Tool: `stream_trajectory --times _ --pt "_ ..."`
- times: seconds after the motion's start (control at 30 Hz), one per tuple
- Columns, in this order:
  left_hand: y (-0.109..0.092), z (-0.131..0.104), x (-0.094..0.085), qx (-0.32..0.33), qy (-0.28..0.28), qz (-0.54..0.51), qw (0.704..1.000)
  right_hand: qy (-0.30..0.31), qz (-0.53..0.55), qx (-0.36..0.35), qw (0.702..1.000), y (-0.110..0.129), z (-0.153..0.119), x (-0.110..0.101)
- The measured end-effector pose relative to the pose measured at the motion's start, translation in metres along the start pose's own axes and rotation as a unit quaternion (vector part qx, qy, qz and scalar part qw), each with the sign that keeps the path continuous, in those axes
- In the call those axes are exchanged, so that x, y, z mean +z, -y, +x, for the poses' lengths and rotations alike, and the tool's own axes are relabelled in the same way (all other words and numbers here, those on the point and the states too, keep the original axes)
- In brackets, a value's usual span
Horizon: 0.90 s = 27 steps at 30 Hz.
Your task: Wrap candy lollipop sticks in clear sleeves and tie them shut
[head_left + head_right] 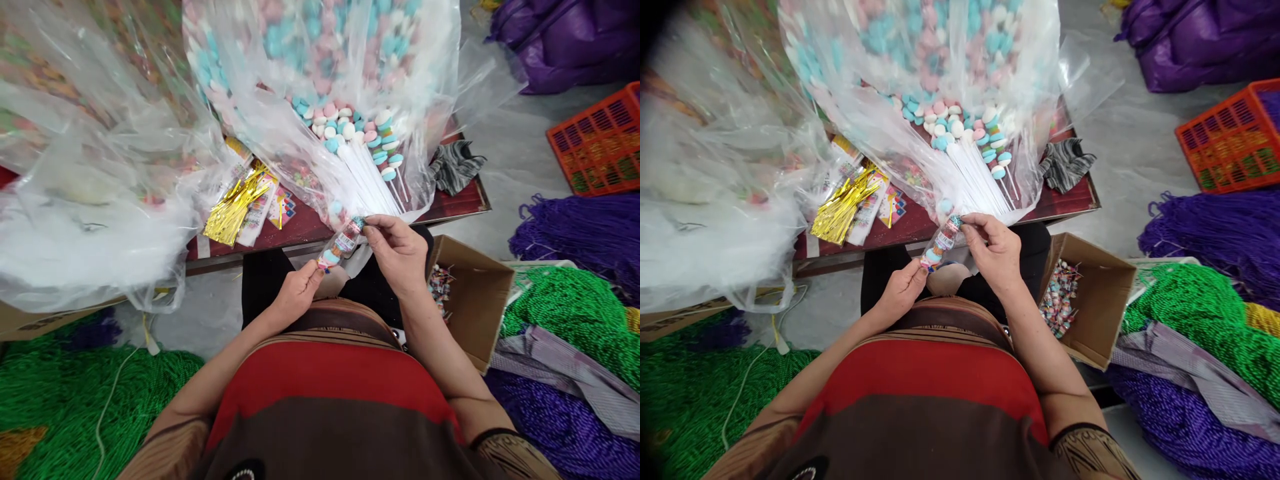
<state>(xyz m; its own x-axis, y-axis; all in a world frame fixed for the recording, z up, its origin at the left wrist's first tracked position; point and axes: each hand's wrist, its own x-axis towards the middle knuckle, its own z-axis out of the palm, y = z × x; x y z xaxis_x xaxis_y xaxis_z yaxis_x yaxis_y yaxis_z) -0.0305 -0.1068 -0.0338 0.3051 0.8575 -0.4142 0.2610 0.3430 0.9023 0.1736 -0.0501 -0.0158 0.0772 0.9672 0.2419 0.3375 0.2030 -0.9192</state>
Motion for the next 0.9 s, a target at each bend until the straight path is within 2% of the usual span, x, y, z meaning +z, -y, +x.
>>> stream_trajectory --times 0.23,0.4,0.57,0.9 --pt "-0.002 0.004 -0.003 0.022 0.002 0.024 0.999 0.013 -0.032 -0.060 0.998 0.002 0.008 -0.005" --pt "0.002 0.005 -0.004 0.025 -0.009 0.041 0.999 0.020 -0.046 -0.043 0.998 -0.001 0.008 -0.006" --pt "-0.001 0.008 -0.006 0.027 -0.005 0.049 0.998 0.010 -0.123 -0.135 0.983 0.002 0.010 -0.004" --pt "-0.006 0.010 -0.012 0.007 0.012 0.059 0.998 0.021 -0.129 -0.180 0.975 0.005 0.016 -0.009"
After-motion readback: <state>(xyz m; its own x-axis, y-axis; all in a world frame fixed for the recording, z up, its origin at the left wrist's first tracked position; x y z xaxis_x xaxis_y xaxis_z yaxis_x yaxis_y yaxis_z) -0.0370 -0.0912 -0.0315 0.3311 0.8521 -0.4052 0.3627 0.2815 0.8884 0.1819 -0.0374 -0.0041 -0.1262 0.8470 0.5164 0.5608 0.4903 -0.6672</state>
